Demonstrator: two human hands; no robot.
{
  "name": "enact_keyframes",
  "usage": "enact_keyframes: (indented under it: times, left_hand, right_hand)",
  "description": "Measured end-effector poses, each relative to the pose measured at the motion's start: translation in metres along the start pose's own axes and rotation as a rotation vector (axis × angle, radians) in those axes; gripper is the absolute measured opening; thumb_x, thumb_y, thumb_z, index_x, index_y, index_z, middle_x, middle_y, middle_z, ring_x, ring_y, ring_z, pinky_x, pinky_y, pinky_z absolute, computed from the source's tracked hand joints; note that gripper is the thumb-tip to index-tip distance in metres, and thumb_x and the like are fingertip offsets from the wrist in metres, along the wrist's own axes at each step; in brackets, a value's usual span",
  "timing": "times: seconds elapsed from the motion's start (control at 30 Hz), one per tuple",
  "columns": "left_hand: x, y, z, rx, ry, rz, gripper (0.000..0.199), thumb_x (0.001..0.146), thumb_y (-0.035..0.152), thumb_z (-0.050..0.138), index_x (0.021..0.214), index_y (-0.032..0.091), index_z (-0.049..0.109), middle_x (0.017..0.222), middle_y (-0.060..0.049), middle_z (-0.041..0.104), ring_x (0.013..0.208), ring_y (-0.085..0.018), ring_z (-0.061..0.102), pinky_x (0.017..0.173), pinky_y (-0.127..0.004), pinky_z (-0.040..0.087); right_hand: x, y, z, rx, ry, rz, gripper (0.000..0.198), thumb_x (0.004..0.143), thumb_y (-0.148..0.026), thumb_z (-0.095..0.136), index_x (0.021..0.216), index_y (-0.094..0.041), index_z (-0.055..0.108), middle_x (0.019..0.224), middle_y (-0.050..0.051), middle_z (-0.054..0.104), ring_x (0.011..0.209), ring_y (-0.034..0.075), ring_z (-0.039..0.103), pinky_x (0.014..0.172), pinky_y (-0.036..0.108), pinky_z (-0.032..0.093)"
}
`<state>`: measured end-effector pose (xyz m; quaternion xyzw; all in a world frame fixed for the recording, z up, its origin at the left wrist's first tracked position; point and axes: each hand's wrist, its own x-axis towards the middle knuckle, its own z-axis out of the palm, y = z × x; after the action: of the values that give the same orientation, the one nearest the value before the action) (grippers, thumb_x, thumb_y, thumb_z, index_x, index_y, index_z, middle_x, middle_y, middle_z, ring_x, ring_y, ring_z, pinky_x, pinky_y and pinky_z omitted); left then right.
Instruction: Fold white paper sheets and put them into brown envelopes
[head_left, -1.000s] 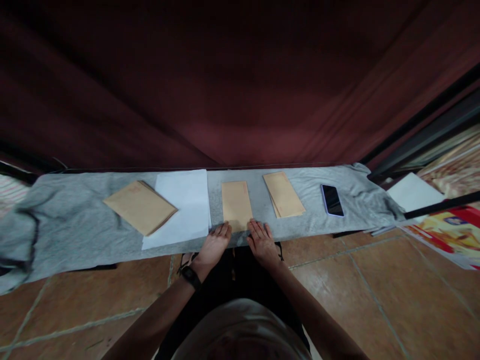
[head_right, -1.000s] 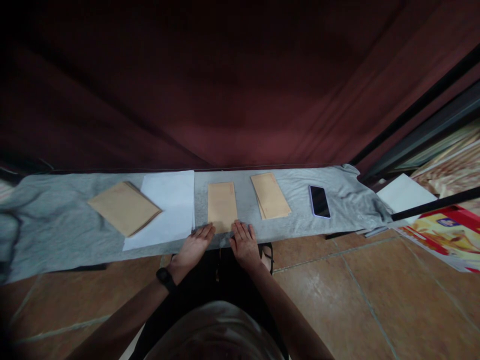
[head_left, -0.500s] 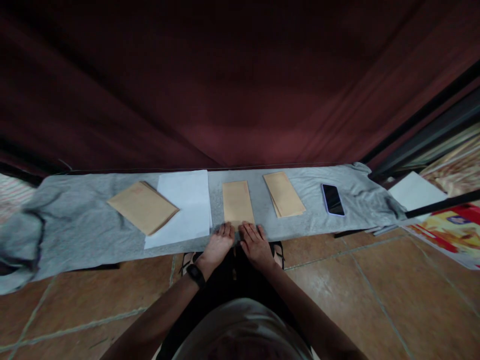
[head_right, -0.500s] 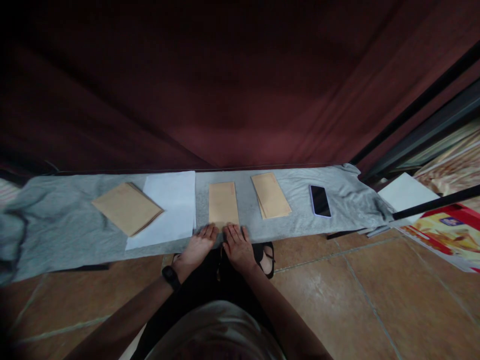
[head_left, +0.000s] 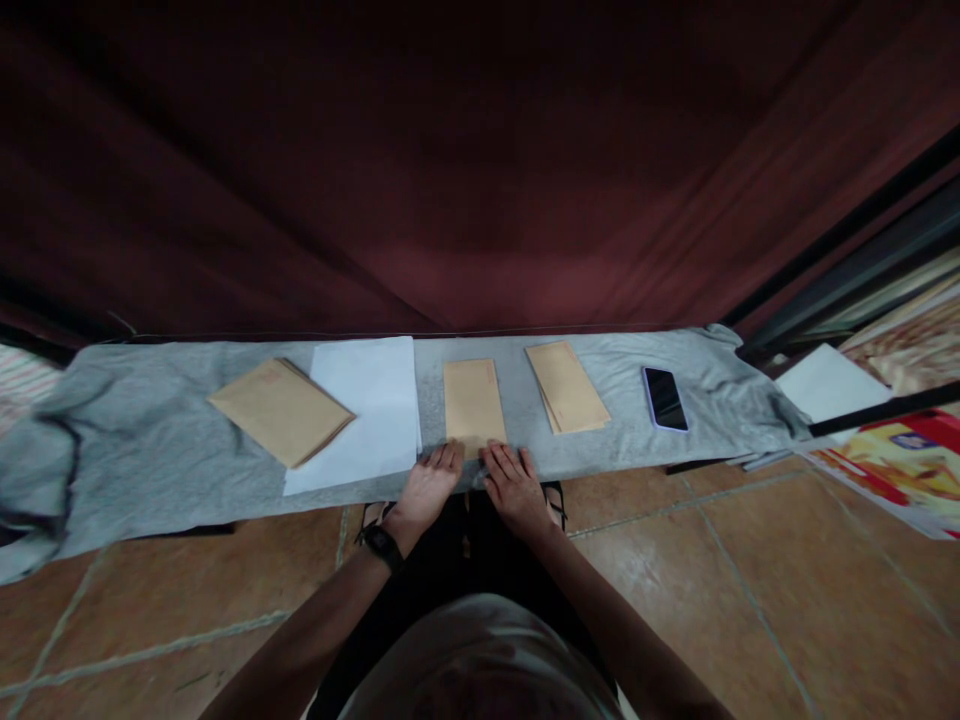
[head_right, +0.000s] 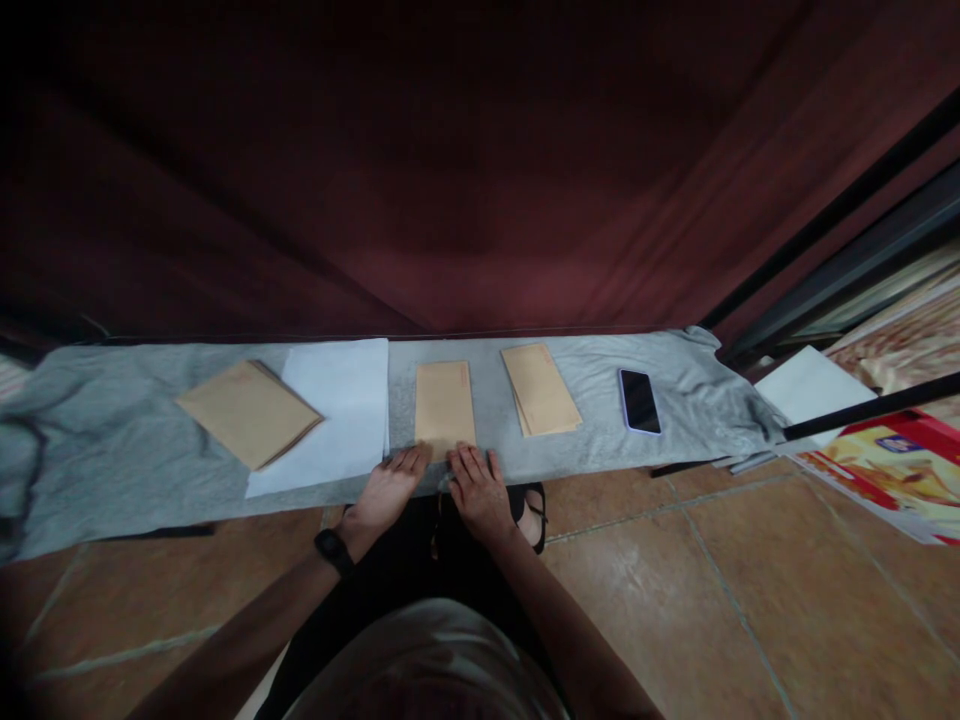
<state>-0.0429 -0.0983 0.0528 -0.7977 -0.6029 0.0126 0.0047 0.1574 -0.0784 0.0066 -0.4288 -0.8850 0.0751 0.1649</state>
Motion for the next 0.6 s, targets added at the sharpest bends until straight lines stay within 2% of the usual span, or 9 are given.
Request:
enact_keyframes:
  times: [0.17, 0.3, 0.47, 0.6]
  left_hand:
    - [-0.004, 0.005, 0.004, 0.008, 0.059, -0.021, 0.049, 0.091, 0.0, 0.038, 0.134, 0.011, 0.057, 0.137, -0.018, 0.061, 0.123, -0.027, 0.061, 0.104, -0.043, 0.05]
    - [-0.002, 0.015, 0.015, -0.039, 0.123, 0.03, 0.042, 0.093, 0.008, 0.043, 0.132, 0.008, 0.06, 0.14, -0.017, 0.06, 0.133, -0.028, 0.055, 0.117, -0.044, 0.038]
    - [0.008, 0.029, 0.029, -0.186, 0.168, 0.054, 0.048, 0.099, 0.019, 0.039, 0.146, 0.01, 0.047, 0.154, -0.013, 0.048, 0.145, -0.021, 0.041, 0.122, -0.04, 0.032]
    - [0.022, 0.028, 0.033, -0.248, 0.142, 0.083, 0.051, 0.103, 0.029, 0.033, 0.151, 0.014, 0.041, 0.159, -0.011, 0.041, 0.149, -0.019, 0.035, 0.124, -0.041, 0.026]
  right_hand:
    - [-0.002, 0.004, 0.001, -0.015, 0.001, -0.002, 0.052, 0.105, -0.03, 0.041, 0.155, -0.02, 0.036, 0.159, 0.009, 0.04, 0.145, 0.024, 0.039, 0.124, 0.052, 0.02]
    - [-0.002, 0.004, 0.001, -0.015, -0.013, -0.004, 0.051, 0.104, -0.028, 0.041, 0.155, -0.019, 0.037, 0.16, 0.009, 0.039, 0.146, 0.024, 0.038, 0.124, 0.051, 0.02]
    - [-0.002, 0.006, 0.003, -0.017, -0.005, -0.019, 0.05, 0.103, -0.023, 0.041, 0.153, -0.015, 0.04, 0.159, 0.011, 0.041, 0.146, 0.025, 0.038, 0.124, 0.052, 0.02]
    - [-0.004, 0.008, 0.006, -0.003, 0.016, -0.038, 0.05, 0.102, -0.022, 0.042, 0.152, -0.013, 0.041, 0.155, 0.013, 0.046, 0.145, 0.025, 0.039, 0.124, 0.052, 0.021]
